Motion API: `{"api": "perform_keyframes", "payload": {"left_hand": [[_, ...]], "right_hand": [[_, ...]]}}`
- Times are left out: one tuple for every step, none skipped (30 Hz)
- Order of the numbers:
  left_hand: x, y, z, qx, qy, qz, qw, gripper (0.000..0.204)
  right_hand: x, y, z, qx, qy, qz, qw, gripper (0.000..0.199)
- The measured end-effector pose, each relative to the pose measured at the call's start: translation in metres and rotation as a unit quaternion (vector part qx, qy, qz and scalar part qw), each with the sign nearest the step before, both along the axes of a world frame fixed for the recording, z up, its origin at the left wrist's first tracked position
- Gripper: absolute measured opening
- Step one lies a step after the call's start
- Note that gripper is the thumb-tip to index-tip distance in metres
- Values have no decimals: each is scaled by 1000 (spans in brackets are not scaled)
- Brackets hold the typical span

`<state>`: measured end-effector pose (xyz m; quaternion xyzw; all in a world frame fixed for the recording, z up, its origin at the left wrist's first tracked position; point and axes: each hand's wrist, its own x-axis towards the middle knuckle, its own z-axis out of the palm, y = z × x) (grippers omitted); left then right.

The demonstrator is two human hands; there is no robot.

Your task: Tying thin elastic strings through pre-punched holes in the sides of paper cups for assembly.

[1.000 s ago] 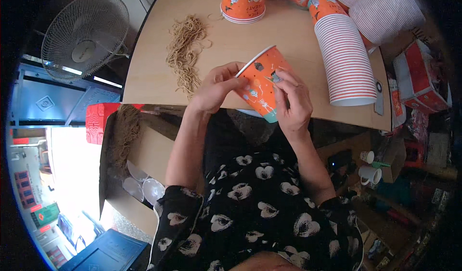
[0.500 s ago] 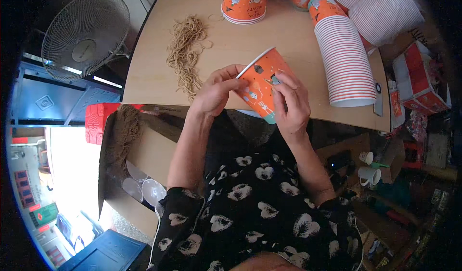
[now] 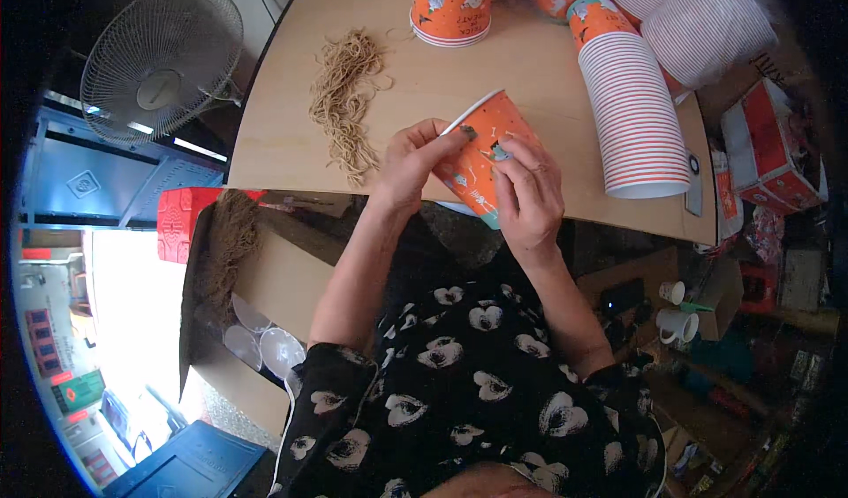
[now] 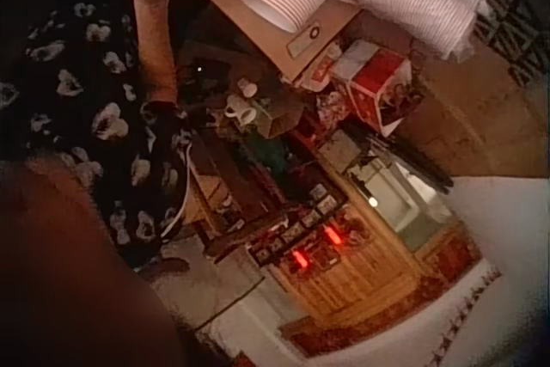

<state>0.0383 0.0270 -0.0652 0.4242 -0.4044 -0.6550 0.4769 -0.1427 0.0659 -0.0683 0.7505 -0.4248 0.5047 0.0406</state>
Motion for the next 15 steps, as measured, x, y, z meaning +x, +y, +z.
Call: {"api": "perform_keyframes", "payload": {"left_hand": [[3, 0, -2, -4, 8, -6, 1000, 17], [5, 1, -3, -8, 15, -11, 1000, 16], [7, 2, -5, -9, 14, -11, 1000, 16], [9, 3, -5, -19, 39, -19, 999, 17], [10, 4, -5, -29, 64, -27, 997, 19], [10, 6, -3, -30, 63, -27, 997, 19], [8, 8, 0, -49, 49, -32, 997, 25], [6, 10, 4, -67, 35, -37, 996, 31], [6, 12, 7, -69, 33, -40, 996, 31], [6, 15, 11, -134, -64, -49, 988, 36], [5, 18, 14, -199, -160, -57, 965, 40], [0, 22, 18, -145, -83, -48, 985, 42], [-2, 24, 22, -146, -85, -53, 984, 42], [-3, 25, 26, -152, -108, -34, 982, 42], [-4, 27, 31, -158, -131, -14, 979, 42]], "right_hand": [[0, 0, 0, -1, 1, -1, 1000, 21], [0, 0, 0, -1, 0, -1, 1000, 21], [0, 0, 0, -1, -1, -1, 1000, 21], [0, 0, 1, -1, -3, -1, 1000, 21], [-1, 0, 2, -2, -4, -1, 1000, 21], [-1, 0, 4, 3, -6, 1, 1000, 20], [-4, 0, 5, 7, -8, 0, 1000, 20], [-7, -2, 5, 5, -10, -3, 1000, 20], [-10, -4, 5, 19, -23, 0, 1000, 20], [-13, -5, 5, 33, -38, 2, 999, 19], [-14, -4, 5, 32, -40, -2, 999, 19], [-14, -2, 7, 76, -111, 26, 991, 18], [-13, 1, 10, 117, -182, 55, 975, 17], [-13, 3, 16, 116, -186, 51, 974, 17], [-13, 5, 24, 86, -177, 56, 979, 16]]}}
